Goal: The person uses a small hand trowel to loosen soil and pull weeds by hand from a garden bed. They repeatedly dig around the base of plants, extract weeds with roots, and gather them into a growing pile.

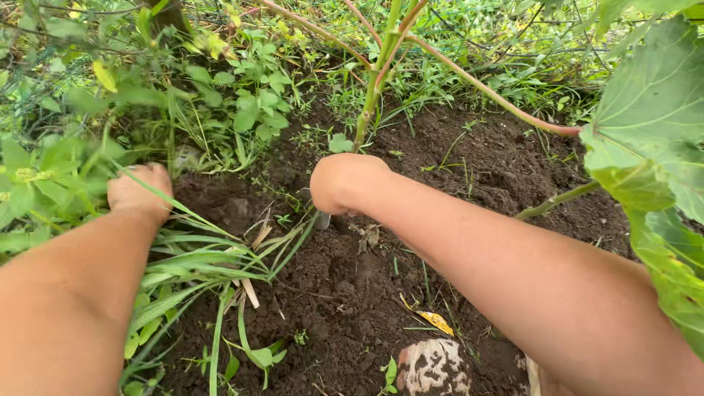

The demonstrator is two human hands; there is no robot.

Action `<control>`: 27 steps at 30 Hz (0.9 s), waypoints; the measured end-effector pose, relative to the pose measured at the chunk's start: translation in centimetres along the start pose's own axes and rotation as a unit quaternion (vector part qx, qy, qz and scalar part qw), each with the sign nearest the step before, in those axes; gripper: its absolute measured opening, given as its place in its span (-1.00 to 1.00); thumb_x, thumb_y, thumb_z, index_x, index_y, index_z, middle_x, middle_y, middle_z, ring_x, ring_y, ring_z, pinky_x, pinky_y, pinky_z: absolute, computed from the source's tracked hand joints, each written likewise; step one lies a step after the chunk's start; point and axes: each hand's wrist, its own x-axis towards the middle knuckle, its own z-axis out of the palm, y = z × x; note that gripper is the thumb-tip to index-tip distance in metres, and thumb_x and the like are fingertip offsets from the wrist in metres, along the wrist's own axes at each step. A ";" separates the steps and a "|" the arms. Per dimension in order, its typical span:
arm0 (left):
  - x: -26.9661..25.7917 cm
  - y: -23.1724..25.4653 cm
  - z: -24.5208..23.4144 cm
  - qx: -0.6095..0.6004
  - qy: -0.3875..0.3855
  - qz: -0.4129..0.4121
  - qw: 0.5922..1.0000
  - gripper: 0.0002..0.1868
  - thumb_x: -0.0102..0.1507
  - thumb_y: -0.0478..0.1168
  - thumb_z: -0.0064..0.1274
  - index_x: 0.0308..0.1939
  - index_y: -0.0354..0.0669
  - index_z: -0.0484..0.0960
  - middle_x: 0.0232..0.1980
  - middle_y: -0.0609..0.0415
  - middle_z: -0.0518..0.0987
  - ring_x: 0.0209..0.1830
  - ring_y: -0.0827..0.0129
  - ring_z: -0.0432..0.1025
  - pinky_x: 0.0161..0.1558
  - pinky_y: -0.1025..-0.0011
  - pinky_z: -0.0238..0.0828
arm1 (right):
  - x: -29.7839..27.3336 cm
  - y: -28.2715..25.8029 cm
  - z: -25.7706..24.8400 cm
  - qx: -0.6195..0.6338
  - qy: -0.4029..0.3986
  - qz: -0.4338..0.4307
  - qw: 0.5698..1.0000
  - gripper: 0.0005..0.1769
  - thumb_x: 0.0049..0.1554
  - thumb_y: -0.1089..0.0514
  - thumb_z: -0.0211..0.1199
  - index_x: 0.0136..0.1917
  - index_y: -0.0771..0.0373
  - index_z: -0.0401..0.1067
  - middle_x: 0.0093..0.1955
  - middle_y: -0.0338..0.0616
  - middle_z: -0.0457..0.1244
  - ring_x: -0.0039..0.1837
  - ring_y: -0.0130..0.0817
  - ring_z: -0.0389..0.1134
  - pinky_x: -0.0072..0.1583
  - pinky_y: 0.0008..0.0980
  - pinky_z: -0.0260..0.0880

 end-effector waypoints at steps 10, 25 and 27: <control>-5.5 -1.6 -0.9 -0.056 -0.121 -0.073 0.988 -0.64 0.30 -0.14 -0.05 0.03 -0.14 0.78 0.17 -0.13 0.68 0.15 0.01 0.58 0.08 0.07 0.53 | -0.5 -2.1 1.8 -0.109 -0.011 -0.037 0.993 -0.76 -0.02 0.35 0.29 -0.05 0.34 0.63 -0.07 0.14 0.42 -0.04 0.09 0.48 -0.03 0.05 0.49; -11.1 7.1 -17.2 0.137 -0.012 0.253 0.958 -0.71 0.34 -0.14 -0.03 0.00 -0.09 0.74 0.11 -0.07 0.63 0.42 -0.06 0.30 0.48 -0.24 -0.01 | -1.2 -0.9 0.7 -0.035 -0.038 -0.011 0.999 -0.74 0.07 0.33 0.16 -0.04 0.39 0.63 -0.03 0.15 0.45 -0.09 -0.04 0.50 -0.04 -0.03 0.50; -7.9 11.1 -16.5 -0.070 -0.053 0.267 0.960 -0.71 0.24 -0.21 -0.03 -0.01 -0.20 0.66 0.12 -0.21 0.59 0.27 -0.16 0.39 0.31 -0.13 0.25 | -1.6 -0.3 0.4 0.007 -0.013 -0.003 1.000 -0.72 0.07 0.29 0.16 0.00 0.32 0.63 0.02 0.09 0.44 0.01 -0.02 0.48 0.03 -0.02 0.47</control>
